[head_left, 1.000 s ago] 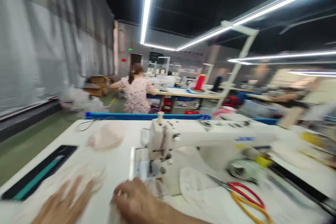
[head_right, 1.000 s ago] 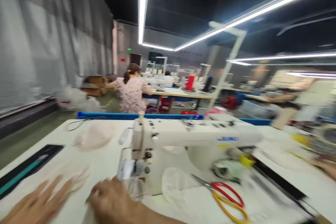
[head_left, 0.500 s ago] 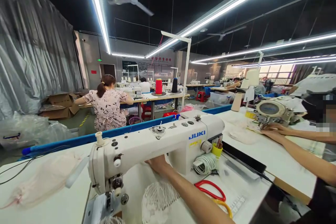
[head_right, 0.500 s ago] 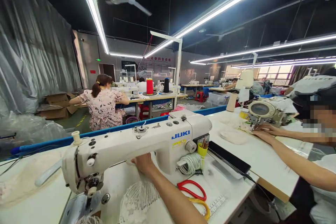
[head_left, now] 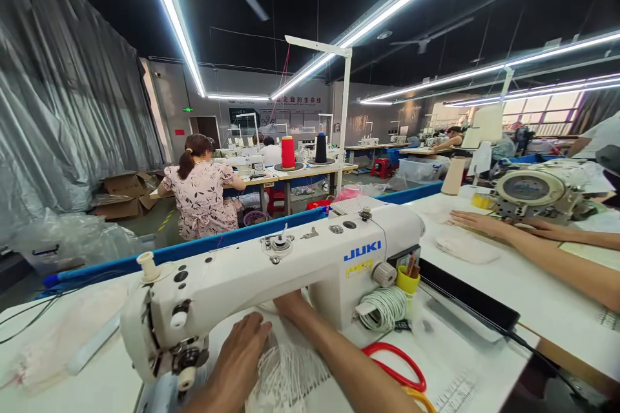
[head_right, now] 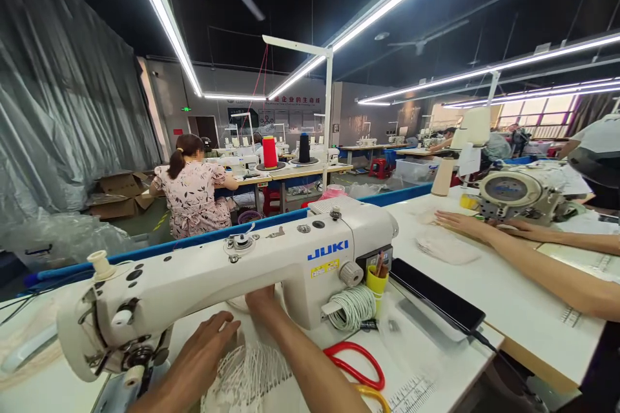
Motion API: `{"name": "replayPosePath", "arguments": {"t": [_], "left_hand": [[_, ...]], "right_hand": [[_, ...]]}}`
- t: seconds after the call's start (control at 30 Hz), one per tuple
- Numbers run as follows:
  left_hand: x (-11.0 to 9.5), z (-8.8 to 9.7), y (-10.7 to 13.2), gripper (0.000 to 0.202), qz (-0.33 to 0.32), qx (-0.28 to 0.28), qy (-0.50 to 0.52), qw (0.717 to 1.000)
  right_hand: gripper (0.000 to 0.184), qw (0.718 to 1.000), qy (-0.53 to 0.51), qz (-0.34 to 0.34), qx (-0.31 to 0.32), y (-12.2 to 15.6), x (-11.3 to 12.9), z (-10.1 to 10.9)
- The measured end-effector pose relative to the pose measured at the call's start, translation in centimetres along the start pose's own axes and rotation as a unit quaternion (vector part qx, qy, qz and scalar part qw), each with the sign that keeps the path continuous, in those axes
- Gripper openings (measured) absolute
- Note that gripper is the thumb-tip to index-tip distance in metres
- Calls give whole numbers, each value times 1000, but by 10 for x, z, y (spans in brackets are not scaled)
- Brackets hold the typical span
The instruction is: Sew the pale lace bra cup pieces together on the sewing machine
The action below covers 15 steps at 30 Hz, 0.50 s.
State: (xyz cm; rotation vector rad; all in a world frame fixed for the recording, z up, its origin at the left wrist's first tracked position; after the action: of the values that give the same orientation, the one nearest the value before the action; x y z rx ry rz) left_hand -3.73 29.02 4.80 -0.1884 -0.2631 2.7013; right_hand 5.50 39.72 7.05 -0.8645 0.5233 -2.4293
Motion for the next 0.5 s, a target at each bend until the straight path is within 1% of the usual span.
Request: {"name": "replayPosePath", "arguments": {"t": [0.1, 0.2, 0.3, 0.4, 0.5], "left_hand": [[12, -1, 3, 68, 12, 14, 12, 1000], [19, -3, -3, 69, 23, 12, 26, 999], [15, -1, -20, 70, 29, -2, 47, 998], [5, 6, -37, 64, 38, -15, 79, 996], [-1, 12, -47, 55, 61, -24, 109, 992]], "right_hand": [[36, 1000, -5, 11, -16, 0, -2, -2], [33, 999, 6, 25, -29, 3, -3, 2], [35, 998, 30, 41, -38, 3, -1, 8], [37, 995, 67, 58, -35, 4, 2, 14], [39, 990, 114, 77, -17, 19, 5, 22]]}}
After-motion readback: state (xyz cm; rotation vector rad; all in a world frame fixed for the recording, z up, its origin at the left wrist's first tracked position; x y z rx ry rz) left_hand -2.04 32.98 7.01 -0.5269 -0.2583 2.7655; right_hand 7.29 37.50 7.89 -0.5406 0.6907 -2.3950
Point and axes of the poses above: each hand's wrist, its own y-axis away from the middle knuckle, its own z-axis out of the back of the hand, x = y × z, the point moved 5 cm from there along -y, towards the middle knuckle
